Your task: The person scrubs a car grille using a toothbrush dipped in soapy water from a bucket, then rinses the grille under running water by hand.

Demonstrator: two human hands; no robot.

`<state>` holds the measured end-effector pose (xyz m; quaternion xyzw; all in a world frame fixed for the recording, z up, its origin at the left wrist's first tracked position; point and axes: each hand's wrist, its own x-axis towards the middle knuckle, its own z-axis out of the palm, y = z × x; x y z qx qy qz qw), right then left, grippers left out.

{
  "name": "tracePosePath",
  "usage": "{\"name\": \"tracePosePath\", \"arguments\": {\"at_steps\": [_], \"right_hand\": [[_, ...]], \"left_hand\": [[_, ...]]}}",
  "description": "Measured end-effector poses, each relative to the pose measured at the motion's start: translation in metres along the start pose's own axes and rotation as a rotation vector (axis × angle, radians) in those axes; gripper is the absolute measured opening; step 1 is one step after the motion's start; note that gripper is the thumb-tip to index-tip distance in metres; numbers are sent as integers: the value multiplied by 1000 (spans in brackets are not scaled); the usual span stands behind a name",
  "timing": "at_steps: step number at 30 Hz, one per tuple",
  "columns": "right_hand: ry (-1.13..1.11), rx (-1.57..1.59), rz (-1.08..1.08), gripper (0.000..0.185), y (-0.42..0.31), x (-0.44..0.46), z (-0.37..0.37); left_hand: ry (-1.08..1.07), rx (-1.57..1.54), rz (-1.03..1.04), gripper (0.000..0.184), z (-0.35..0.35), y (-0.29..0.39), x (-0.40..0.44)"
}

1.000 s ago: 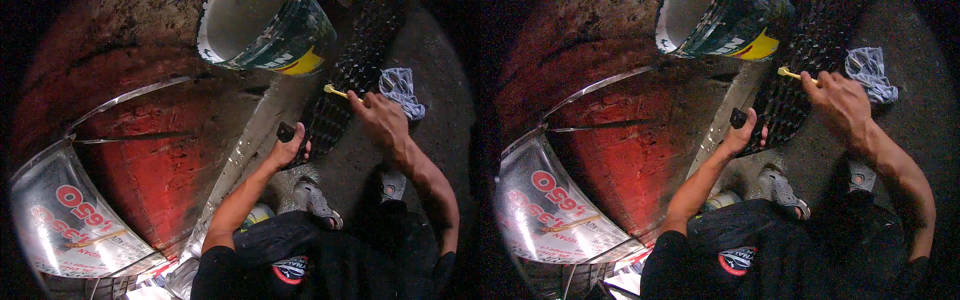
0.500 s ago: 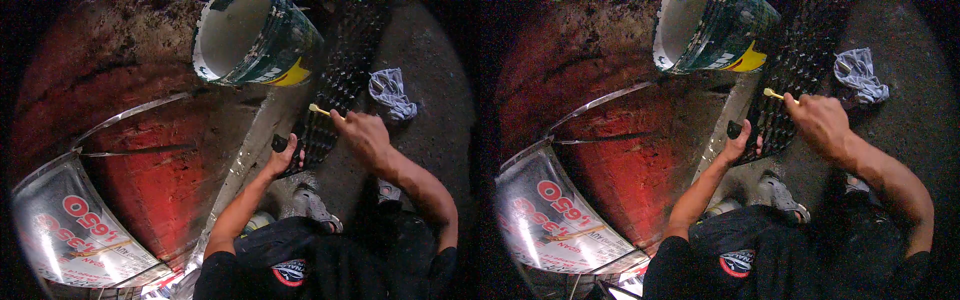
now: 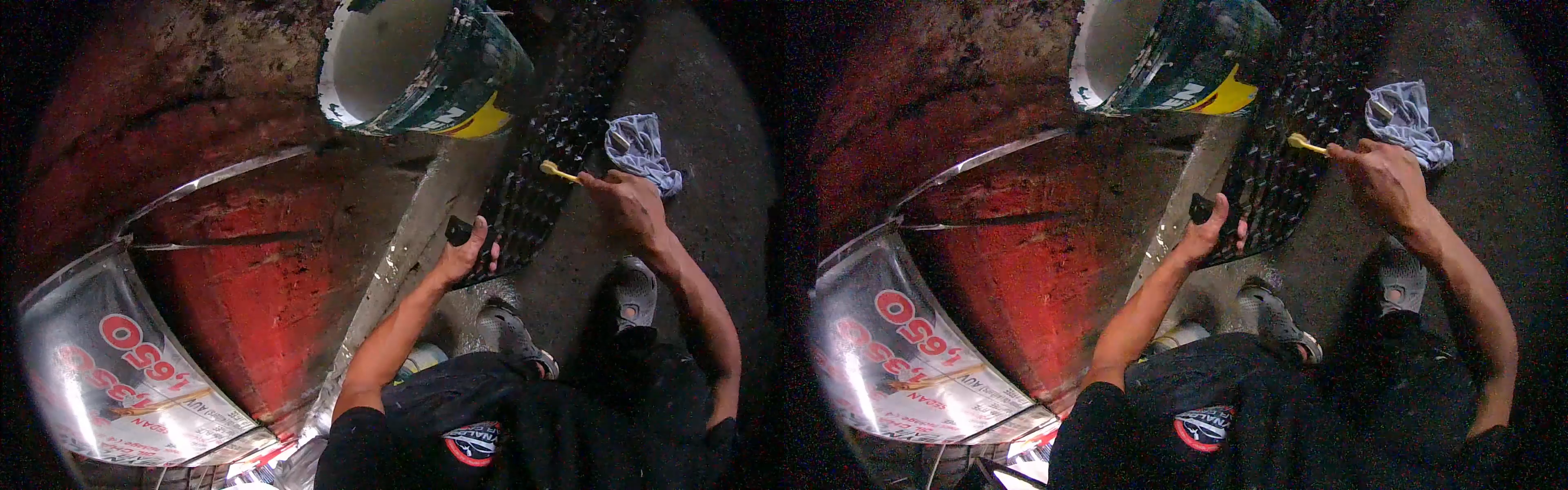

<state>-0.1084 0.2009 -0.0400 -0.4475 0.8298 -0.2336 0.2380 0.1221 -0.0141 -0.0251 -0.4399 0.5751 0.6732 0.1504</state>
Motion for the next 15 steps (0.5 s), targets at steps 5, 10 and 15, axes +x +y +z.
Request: {"name": "tracePosePath", "arguments": {"at_steps": [5,10,15], "right_hand": [[279,-300,-340,54,2,11,14],[138,-414,-338,49,-25,0,-1],[121,-396,-275,46,-15,17,5]], "left_hand": [[15,-7,-2,59,4,3,-3],[12,41,-21,56,0,1,-1],[24,99,4,61,2,0,0]]}}
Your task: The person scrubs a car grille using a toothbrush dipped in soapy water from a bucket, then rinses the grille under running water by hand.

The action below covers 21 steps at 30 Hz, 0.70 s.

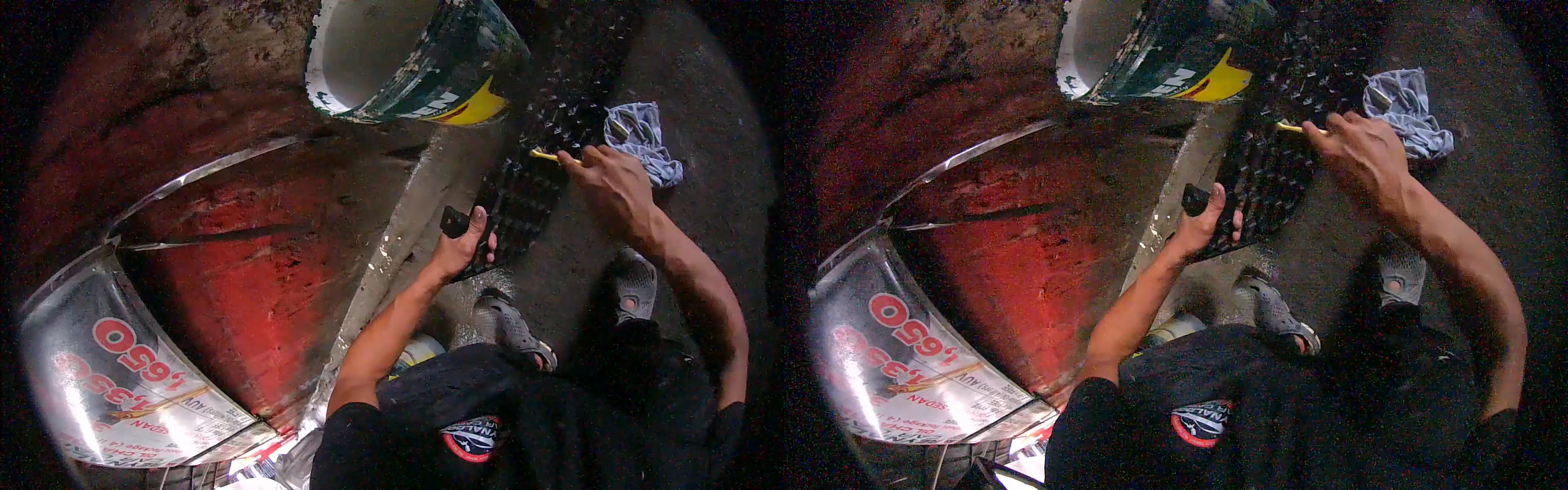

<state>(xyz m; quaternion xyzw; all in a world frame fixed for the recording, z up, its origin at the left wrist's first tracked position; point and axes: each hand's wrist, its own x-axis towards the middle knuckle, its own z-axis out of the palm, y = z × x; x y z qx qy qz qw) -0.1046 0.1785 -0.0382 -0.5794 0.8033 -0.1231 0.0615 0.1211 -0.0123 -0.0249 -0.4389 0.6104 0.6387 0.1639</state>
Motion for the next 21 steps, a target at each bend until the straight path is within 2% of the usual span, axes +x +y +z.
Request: {"name": "tracePosePath", "arguments": {"at_steps": [3,5,6,7,9,10,11,13,14,15,17,18,21], "right_hand": [[74,20,11,43,-13,2,6],[-433,194,123,37,-24,6,-5],[-93,305,72,27,-25,-6,16],[-93,305,74,27,-17,-2,18],[-525,1030,350,24,8,16,14],[-608,1166,520,18,8,19,-4],[-608,1167,522,18,9,11,9],[-77,877,211,19,7,-5,36],[-79,477,218,32,13,-9,34],[-81,482,215,32,12,-10,32],[288,-73,26,39,10,-14,31],[333,-181,7,52,8,-19,37],[285,-94,112,54,6,-40,38]], "left_hand": [[2,-66,-19,60,1,-1,-1],[10,-49,-7,60,0,1,1],[17,-28,-2,59,0,0,1],[15,-28,-2,59,0,-1,0],[-38,-79,11,59,-1,-4,3],[-41,-77,13,59,-2,-5,5],[-35,-75,-4,59,-3,-6,6],[-24,-74,-26,59,-3,-5,4],[-25,-54,-1,60,-1,-2,3],[-25,-34,23,61,-1,0,1],[-27,-17,26,62,-3,-3,2],[-33,-2,33,62,-3,-3,4],[-23,-60,-10,62,-2,-3,2]]}}
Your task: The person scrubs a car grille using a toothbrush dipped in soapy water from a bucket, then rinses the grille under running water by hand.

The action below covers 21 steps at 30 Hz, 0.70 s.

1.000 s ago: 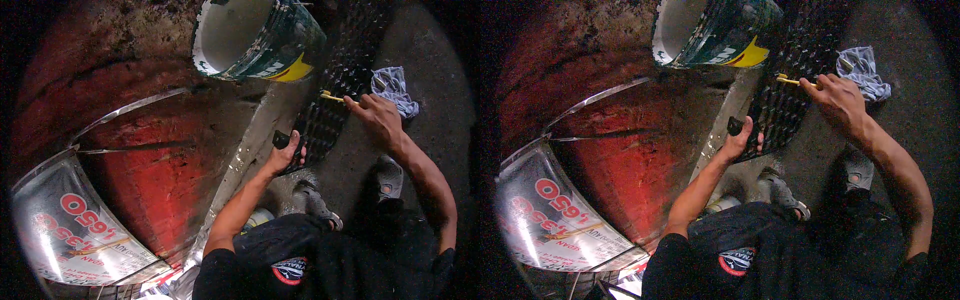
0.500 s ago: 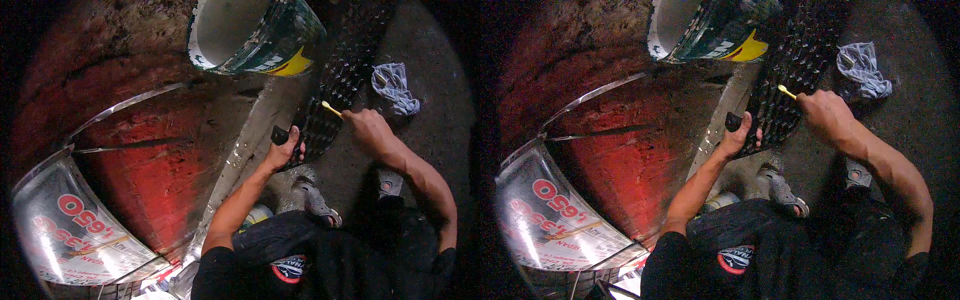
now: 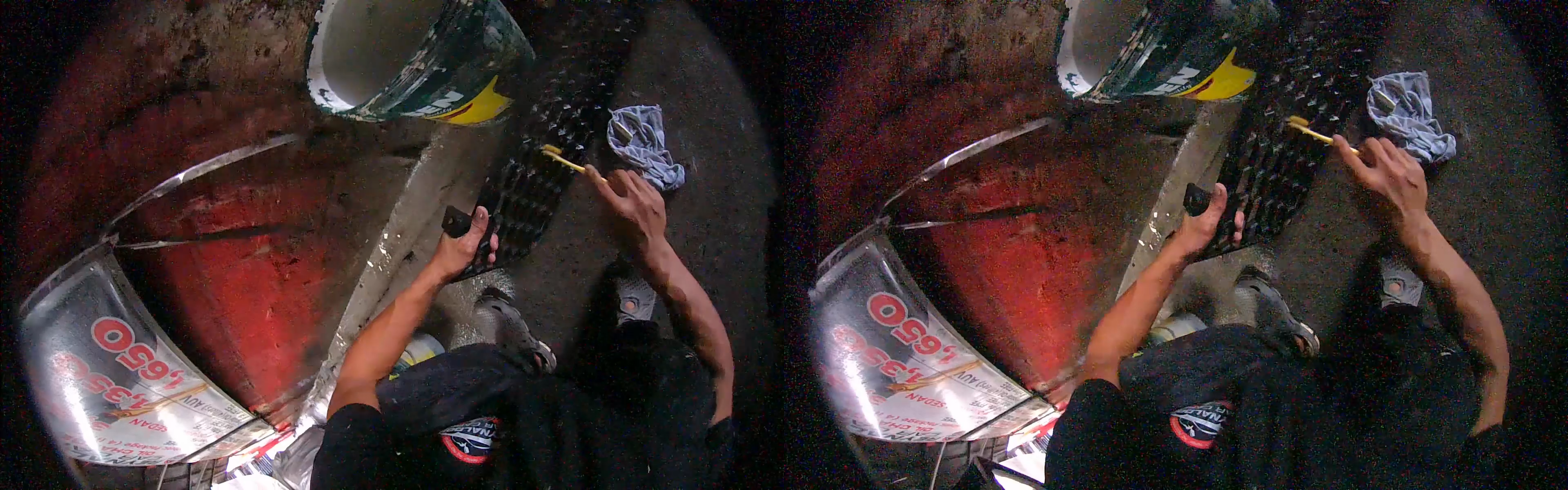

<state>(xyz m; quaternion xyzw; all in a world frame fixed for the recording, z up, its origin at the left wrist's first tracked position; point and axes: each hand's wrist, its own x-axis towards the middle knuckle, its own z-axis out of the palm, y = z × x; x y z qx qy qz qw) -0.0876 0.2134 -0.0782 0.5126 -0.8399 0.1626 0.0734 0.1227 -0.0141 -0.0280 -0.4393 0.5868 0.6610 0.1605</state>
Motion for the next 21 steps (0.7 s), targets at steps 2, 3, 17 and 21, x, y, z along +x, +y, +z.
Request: {"name": "tracePosePath", "arguments": {"at_steps": [2,3,17,21], "right_hand": [[-58,2,9,55,4,-9,-2],[-89,38,-12,56,7,-13,0],[-806,1148,566,21,6,44,0],[-206,285,125,31,-3,26,7]], "left_hand": [[4,19,-2,63,1,5,-3],[-1,51,-6,63,1,9,-4],[29,17,17,58,4,9,-3],[14,-2,-6,59,1,1,-1]]}}
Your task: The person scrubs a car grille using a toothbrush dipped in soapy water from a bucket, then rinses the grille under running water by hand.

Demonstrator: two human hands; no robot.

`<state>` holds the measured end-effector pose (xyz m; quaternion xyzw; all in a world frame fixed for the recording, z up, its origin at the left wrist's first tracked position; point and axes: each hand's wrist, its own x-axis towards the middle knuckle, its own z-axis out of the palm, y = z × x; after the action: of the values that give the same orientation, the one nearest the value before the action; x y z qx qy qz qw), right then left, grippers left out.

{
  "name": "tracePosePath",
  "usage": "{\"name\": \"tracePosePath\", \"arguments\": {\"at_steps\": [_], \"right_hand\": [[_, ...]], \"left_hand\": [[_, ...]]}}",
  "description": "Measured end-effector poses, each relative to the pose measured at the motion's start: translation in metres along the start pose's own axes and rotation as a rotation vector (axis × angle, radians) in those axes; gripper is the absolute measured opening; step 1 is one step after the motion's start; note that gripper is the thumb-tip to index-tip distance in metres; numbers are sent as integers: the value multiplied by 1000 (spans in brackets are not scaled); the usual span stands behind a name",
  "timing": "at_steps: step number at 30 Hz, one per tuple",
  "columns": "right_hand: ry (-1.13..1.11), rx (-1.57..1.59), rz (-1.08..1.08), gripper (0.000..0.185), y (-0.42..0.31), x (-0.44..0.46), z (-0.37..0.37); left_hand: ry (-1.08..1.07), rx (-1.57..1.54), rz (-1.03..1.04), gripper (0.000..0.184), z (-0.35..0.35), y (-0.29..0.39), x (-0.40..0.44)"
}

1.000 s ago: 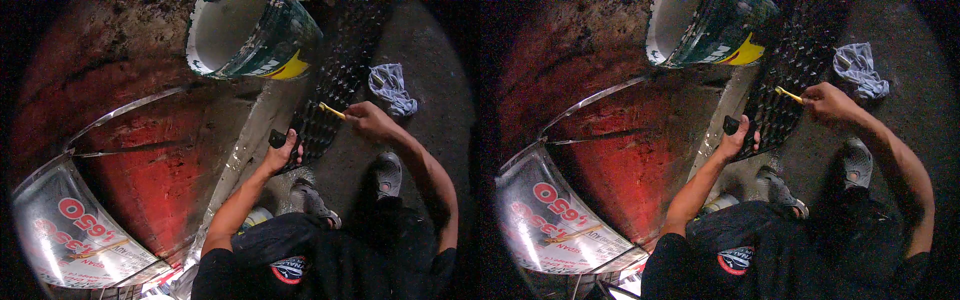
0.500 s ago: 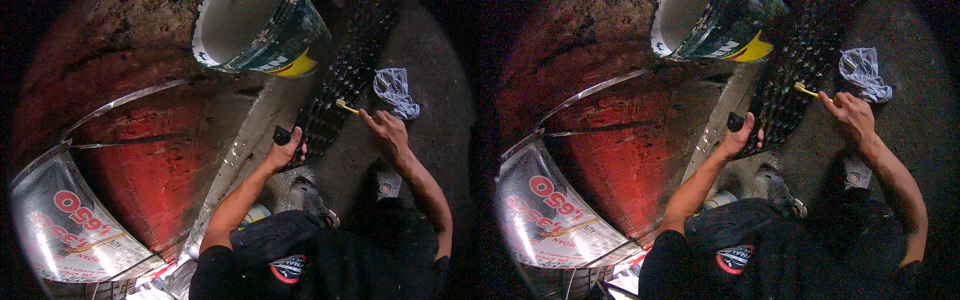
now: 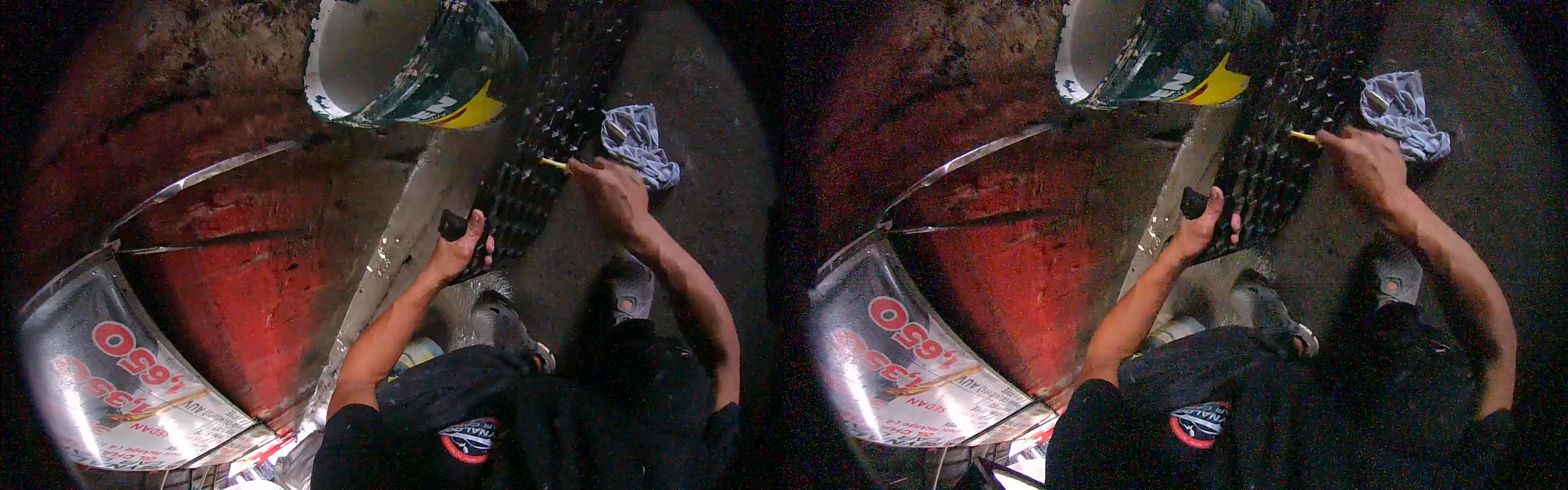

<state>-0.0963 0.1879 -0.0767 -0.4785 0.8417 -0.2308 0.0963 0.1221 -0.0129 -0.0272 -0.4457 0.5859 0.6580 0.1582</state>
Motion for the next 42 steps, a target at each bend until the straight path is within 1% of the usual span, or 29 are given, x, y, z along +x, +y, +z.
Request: {"name": "tracePosePath", "arguments": {"at_steps": [1,3,4,5,7,8,9,11,15,16,17,18,19,21,22,24,25,27,28,30,31,33,34,36,37,39,42], "right_hand": [[-4,6,1,31,1,-3,0],[194,-179,-214,39,9,-10,2],[215,-166,-203,43,13,-16,0],[212,-162,-203,43,15,-25,1],[58,-180,-68,52,19,-42,2],[19,-179,-53,51,19,-46,2],[17,-180,-48,51,22,-48,5],[61,-179,-169,51,28,-47,16],[64,-188,-145,51,21,-29,17],[-1,-136,-120,48,20,-31,25],[-65,-83,-94,45,19,-32,30],[-234,-1,27,34,1,-26,20],[-403,82,150,25,-16,-20,11],[-382,548,188,15,6,-12,19],[-376,544,193,15,12,-8,18],[-714,973,676,12,20,-2,12],[-718,973,679,12,23,-8,15],[-240,478,135,25,26,-21,23],[-241,481,135,25,26,-23,23],[114,-139,-116,39,24,-25,18],[113,-138,-114,39,24,-31,20],[103,-215,-88,48,27,-48,23],[97,-215,-91,48,26,-53,22],[12,-187,-35,48,25,-60,16],[9,-189,-33,48,26,-60,16],[11,-204,-111,44,28,-55,17],[52,-222,-90,40,25,-40,18]], "left_hand": [[3,1,-7,59,0,-1,-1],[-8,-20,-23,60,0,2,-2],[-6,-20,-25,60,0,3,-2],[3,-10,-25,61,0,4,-2],[8,-2,-29,62,0,2,-1],[12,-5,-30,62,0,1,-1],[14,-6,-29,63,0,1,-1],[15,4,-32,63,0,1,0],[37,21,-12,64,3,1,-1],[37,20,-13,64,3,2,-1],[26,-9,0,58,3,2,-1],[14,-37,12,52,3,3,-1],[14,-37,11,52,3,3,-2],[19,-83,-10,54,5,5,-3],[13,-79,-7,54,4,3,-1],[26,-35,-54,55,1,0,2],[26,-36,-59,55,1,-1,1],[19,7,9,61,2,2,-1],[21,8,6,61,2,4,-2],[24,-3,5,61,3,7,-4],[24,-2,3,61,3,7,-4],[-4,-36,29,54,2,4,-2],[-3,-42,25,54,2,4,-2],[-15,-43,21,53,1,5,-1],[-19,-46,19,53,3,6,-2],[18,-48,-4,52,5,9,-3],[-12,-34,0,50,3,5,-2]]}}
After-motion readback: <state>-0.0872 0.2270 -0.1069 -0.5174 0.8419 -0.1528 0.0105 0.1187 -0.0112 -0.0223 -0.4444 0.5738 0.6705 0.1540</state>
